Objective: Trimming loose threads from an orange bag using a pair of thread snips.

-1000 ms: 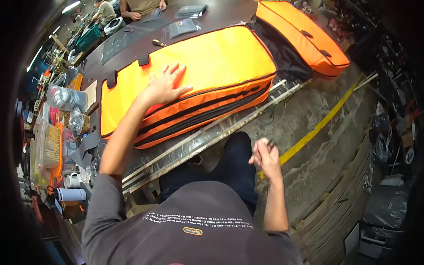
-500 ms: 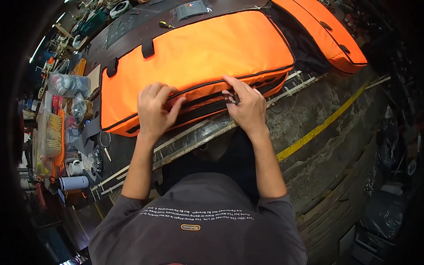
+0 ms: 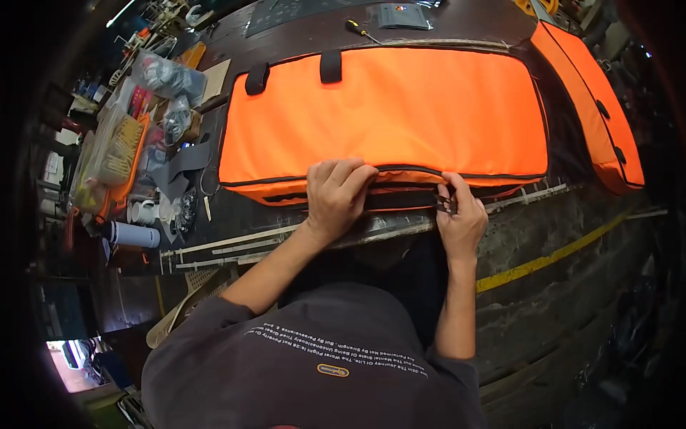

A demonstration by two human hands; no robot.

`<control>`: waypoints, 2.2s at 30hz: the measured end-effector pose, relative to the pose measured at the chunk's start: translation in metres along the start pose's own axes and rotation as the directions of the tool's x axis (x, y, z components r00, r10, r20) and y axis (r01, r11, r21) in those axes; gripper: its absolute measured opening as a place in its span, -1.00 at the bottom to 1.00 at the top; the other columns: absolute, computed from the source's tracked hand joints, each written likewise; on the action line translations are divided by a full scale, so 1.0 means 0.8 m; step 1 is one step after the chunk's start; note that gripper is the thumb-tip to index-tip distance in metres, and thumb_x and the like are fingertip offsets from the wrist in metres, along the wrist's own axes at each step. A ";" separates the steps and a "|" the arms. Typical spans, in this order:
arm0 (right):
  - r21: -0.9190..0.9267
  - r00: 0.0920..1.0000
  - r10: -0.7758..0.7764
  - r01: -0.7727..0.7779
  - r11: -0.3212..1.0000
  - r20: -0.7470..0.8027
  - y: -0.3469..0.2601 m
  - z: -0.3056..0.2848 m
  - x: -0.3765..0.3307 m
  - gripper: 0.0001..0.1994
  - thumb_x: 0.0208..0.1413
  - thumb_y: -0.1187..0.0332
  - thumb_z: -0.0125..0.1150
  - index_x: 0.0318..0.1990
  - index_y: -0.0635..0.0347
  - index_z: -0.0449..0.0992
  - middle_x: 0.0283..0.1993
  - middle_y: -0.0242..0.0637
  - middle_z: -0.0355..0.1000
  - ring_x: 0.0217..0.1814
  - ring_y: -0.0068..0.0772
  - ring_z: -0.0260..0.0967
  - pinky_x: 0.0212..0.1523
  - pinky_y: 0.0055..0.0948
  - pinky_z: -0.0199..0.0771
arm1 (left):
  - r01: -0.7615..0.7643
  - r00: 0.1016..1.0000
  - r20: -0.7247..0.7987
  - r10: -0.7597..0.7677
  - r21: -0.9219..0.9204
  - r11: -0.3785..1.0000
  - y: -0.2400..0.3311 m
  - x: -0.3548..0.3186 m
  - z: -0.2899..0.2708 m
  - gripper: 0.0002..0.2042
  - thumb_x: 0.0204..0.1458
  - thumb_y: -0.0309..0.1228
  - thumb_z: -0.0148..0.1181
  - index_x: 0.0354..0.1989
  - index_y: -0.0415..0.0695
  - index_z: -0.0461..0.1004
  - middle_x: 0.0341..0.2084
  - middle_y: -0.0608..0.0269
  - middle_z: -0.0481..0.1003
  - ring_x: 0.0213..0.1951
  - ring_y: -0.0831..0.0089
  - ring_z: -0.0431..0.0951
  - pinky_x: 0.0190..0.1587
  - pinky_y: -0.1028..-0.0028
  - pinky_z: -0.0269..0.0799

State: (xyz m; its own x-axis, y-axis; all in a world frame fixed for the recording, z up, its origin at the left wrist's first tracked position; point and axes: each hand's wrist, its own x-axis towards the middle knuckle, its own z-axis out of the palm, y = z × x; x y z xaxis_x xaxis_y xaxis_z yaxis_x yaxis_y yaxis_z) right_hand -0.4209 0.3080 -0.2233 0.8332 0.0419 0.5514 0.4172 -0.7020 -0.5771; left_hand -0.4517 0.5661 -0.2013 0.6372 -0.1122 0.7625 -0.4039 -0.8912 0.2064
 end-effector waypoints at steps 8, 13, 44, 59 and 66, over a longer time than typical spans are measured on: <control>-0.152 0.994 -0.013 -0.004 0.988 -0.107 0.053 -0.039 0.021 -0.59 0.21 0.24 0.60 0.19 -0.01 0.67 -0.29 -0.20 0.69 -0.28 0.05 0.65 -0.15 -0.14 0.59 | -0.005 0.999 0.039 0.005 0.002 1.000 -0.007 0.002 -0.006 -0.78 0.08 -0.43 0.52 -0.10 0.03 0.68 -0.17 0.30 0.61 -0.13 0.21 0.60 -0.05 0.20 0.37; -0.254 0.975 0.152 -0.190 0.948 -0.161 0.106 -0.083 0.028 -0.60 0.34 0.19 0.52 0.27 -0.02 0.65 -0.36 -0.17 0.62 -0.41 -0.07 0.55 -0.35 -0.21 0.47 | -0.020 0.999 0.026 0.020 0.012 1.000 -0.006 0.001 -0.001 -0.77 0.11 -0.42 0.49 -0.06 0.03 0.69 -0.14 0.33 0.61 -0.10 0.25 0.59 0.00 0.21 0.34; 0.668 0.717 0.671 -0.595 0.447 0.189 0.045 -0.016 0.016 -0.70 0.36 0.13 0.53 -0.31 0.15 0.69 -0.53 -0.59 0.41 -0.56 -0.72 0.25 -0.50 -0.53 0.34 | 0.030 0.903 0.413 0.123 -0.347 0.938 0.060 0.145 0.077 -0.88 0.21 -0.38 0.43 -0.13 -0.03 0.81 -0.29 0.18 0.69 -0.17 0.08 0.69 -0.09 0.12 0.60; 0.575 0.649 0.723 -0.693 0.435 0.235 0.067 -0.056 -0.076 -0.71 0.47 0.07 0.39 -0.01 0.10 0.59 -0.42 -0.63 0.33 -0.47 -0.76 0.25 -0.47 -0.58 0.36 | -0.032 0.674 0.706 0.220 -0.269 0.963 0.065 0.183 0.109 -0.85 0.27 -0.40 0.29 -0.15 -0.18 0.73 -0.22 0.00 0.69 -0.08 -0.01 0.72 0.03 0.10 0.63; 0.311 0.810 0.581 -0.574 0.758 0.079 0.043 -0.084 -0.037 -0.58 0.51 0.07 0.32 0.17 0.29 0.51 -0.19 -0.25 0.64 -0.16 -0.46 0.57 -0.12 -0.33 0.56 | 0.478 0.625 0.771 0.119 -0.499 0.723 0.043 0.183 0.127 -0.74 0.44 -0.33 0.17 -0.04 -0.32 0.63 -0.30 0.07 0.66 -0.19 0.35 0.64 -0.04 0.27 0.57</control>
State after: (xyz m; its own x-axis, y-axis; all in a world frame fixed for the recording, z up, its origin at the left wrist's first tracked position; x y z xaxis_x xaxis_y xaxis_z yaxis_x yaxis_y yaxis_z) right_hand -0.4552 0.2349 -0.2189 0.9459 -0.3180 0.0640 -0.0489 -0.3348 -0.9410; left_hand -0.3062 0.4743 -0.1448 0.8565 -0.5153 0.0284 -0.3152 -0.4787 0.8195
